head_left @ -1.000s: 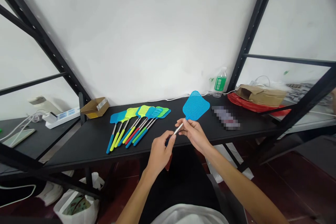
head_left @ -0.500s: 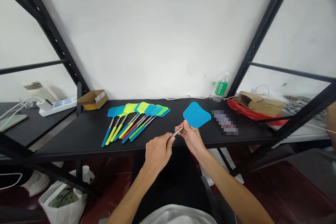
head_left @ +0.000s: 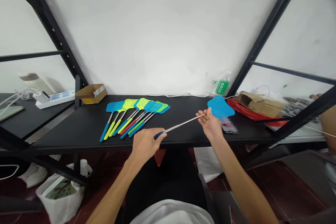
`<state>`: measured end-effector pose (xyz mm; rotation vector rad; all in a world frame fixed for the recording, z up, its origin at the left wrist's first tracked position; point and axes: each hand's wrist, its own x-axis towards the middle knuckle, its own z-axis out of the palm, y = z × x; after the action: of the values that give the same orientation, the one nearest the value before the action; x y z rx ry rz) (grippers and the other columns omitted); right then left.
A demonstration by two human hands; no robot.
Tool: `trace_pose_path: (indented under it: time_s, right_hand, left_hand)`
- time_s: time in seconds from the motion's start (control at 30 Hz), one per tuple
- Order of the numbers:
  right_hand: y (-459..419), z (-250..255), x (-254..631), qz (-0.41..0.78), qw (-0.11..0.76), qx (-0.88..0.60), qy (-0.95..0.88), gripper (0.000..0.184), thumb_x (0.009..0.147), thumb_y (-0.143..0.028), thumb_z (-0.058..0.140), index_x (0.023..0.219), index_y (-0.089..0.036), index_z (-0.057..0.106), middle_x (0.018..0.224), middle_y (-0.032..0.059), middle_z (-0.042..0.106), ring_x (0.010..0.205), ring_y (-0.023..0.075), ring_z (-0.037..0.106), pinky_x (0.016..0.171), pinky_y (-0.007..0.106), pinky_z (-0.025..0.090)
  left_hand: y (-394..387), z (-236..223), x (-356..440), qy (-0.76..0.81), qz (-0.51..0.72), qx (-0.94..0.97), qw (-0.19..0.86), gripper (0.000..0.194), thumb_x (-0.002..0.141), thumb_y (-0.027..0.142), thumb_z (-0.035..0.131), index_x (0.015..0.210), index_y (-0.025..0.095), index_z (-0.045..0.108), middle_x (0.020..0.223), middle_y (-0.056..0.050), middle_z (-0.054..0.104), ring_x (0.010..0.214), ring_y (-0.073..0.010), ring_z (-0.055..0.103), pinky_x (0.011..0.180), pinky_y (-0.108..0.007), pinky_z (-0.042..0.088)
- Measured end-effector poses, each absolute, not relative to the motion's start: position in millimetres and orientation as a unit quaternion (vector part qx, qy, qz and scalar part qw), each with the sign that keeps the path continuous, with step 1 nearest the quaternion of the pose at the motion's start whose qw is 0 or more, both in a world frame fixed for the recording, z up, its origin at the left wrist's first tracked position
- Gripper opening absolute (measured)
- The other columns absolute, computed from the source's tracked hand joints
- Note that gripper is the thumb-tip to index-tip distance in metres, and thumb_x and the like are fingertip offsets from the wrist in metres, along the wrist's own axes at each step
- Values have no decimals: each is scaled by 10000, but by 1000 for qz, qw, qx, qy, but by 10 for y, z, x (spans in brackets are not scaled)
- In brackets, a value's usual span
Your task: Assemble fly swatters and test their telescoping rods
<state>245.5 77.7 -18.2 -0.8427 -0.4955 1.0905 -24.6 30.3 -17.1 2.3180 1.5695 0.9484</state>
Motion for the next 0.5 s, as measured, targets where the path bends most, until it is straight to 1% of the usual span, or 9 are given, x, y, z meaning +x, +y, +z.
trace_pose_path:
  time_s: [0.1,0.2,0.23,0.3,0.37,0.43,0.5]
  right_hand:
    - [767,-133,2527,480,764,-373,-216,278,935,-405,657,765,-186,645,767,27,768,693,149,747,527,195,529]
    - [687,-110,2406,496,762,-351,-226,286,930,-465,643,824,-200,668,843,30,783,714,159,751,514,202,537]
    - [651,-112,2330,515,744,-345,-250,300,918,-495,648,871,-202,687,897,44,789,729,169,754,511,210,543]
    - [579,-134,2150,563,678,-338,-330,377,888,-553,659,951,-186,722,989,88,789,731,189,755,497,226,549]
    - [527,-171,1985,594,609,-335,-405,446,873,-591,656,928,-158,744,1002,124,785,712,199,752,488,232,549]
    - [508,-203,1896,586,591,-342,-438,465,863,-599,665,888,-144,757,1003,137,785,723,195,753,514,225,556]
    - [523,-215,1910,567,607,-354,-430,450,853,-588,686,853,-144,757,993,135,787,719,186,750,520,215,553]
  left_hand:
    - [333,-170,-238,515,322,793,46,286,974,435,547,1049,284,778,1024,-23,792,842,-226,730,636,-291,410]
    - [367,-166,-226,508,339,792,15,295,979,425,547,1068,262,777,1019,-38,791,862,-230,732,613,-285,394]
    - [373,-162,-227,505,341,793,6,297,979,423,549,1070,255,776,1012,-42,790,852,-230,731,610,-286,390]
    - [376,-151,-238,494,340,800,-8,300,984,418,544,1077,246,772,990,-48,790,823,-227,727,607,-288,382]
    - [368,-136,-256,486,333,808,-25,303,993,410,529,1081,247,768,958,-47,789,789,-221,720,598,-294,369]
    - [358,-118,-287,483,325,812,-45,300,1001,403,515,1067,259,770,916,-37,789,748,-215,710,586,-301,352]
    - [358,-100,-335,485,319,812,-62,289,1002,392,517,1031,271,778,878,-26,790,723,-212,702,584,-308,342]
